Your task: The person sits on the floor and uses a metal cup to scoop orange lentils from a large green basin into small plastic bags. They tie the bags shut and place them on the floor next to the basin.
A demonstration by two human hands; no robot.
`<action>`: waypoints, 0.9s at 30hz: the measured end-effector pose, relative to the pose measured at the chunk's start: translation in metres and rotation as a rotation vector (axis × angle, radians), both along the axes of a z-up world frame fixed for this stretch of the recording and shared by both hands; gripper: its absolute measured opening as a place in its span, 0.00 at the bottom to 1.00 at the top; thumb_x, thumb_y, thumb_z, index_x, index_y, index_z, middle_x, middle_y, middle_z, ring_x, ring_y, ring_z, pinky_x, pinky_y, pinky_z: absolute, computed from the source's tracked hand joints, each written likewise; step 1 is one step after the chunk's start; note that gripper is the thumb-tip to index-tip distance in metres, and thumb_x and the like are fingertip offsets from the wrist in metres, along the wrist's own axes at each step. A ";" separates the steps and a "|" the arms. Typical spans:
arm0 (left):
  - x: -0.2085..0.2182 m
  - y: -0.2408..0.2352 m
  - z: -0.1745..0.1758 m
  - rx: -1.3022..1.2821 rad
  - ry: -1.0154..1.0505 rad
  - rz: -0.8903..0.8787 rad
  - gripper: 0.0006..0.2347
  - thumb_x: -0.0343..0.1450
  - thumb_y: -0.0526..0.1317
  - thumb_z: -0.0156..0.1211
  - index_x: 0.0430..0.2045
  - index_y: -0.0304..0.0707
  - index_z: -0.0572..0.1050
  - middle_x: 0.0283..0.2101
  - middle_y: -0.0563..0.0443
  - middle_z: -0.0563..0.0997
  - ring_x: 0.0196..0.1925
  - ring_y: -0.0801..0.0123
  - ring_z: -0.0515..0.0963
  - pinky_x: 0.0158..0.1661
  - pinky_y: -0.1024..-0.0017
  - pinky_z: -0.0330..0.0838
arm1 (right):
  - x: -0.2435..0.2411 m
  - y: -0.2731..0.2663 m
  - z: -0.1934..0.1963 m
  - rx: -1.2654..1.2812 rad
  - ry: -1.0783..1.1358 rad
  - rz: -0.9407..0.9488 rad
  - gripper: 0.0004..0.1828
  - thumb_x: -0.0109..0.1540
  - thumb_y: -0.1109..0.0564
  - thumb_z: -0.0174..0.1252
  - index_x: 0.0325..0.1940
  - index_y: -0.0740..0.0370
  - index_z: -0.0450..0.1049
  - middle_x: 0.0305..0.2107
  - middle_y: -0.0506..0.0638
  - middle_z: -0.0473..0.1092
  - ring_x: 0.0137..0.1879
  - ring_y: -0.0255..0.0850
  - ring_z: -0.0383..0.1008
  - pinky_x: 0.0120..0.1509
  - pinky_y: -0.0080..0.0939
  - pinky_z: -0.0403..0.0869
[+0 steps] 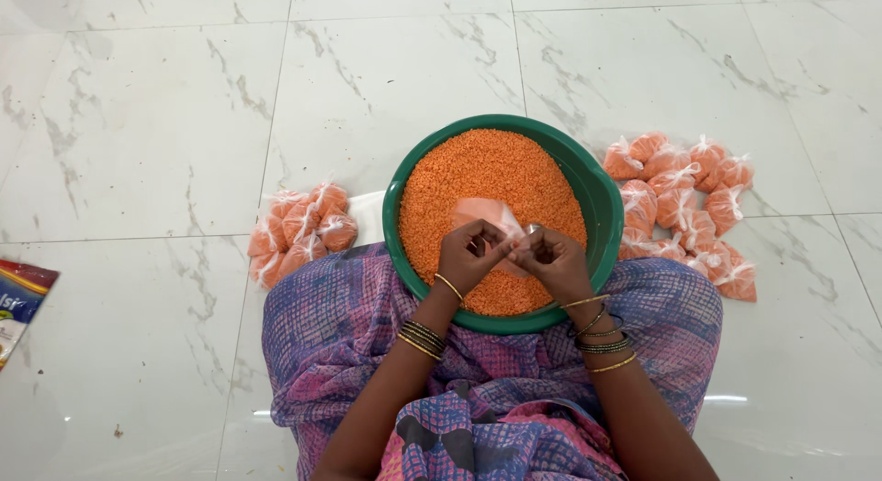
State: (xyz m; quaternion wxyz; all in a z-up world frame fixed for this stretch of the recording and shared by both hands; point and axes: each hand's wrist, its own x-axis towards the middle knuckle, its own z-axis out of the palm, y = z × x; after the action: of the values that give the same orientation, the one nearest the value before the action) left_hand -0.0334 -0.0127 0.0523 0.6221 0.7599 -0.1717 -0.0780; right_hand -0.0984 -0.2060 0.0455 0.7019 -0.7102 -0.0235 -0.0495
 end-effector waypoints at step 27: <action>-0.003 0.004 0.013 -0.141 -0.160 0.044 0.09 0.68 0.40 0.68 0.26 0.35 0.75 0.29 0.53 0.80 0.30 0.74 0.81 0.31 0.74 0.77 | -0.011 0.041 0.065 -0.753 -0.014 -0.357 0.21 0.62 0.50 0.66 0.55 0.63 0.76 0.34 0.54 0.78 0.34 0.42 0.80 0.37 0.41 0.76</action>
State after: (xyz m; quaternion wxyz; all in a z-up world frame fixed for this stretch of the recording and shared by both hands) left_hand -0.0364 -0.0091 0.0652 0.6600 0.7215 -0.2091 0.0089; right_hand -0.1094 -0.1655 0.1100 0.3734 -0.9098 0.0789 -0.1631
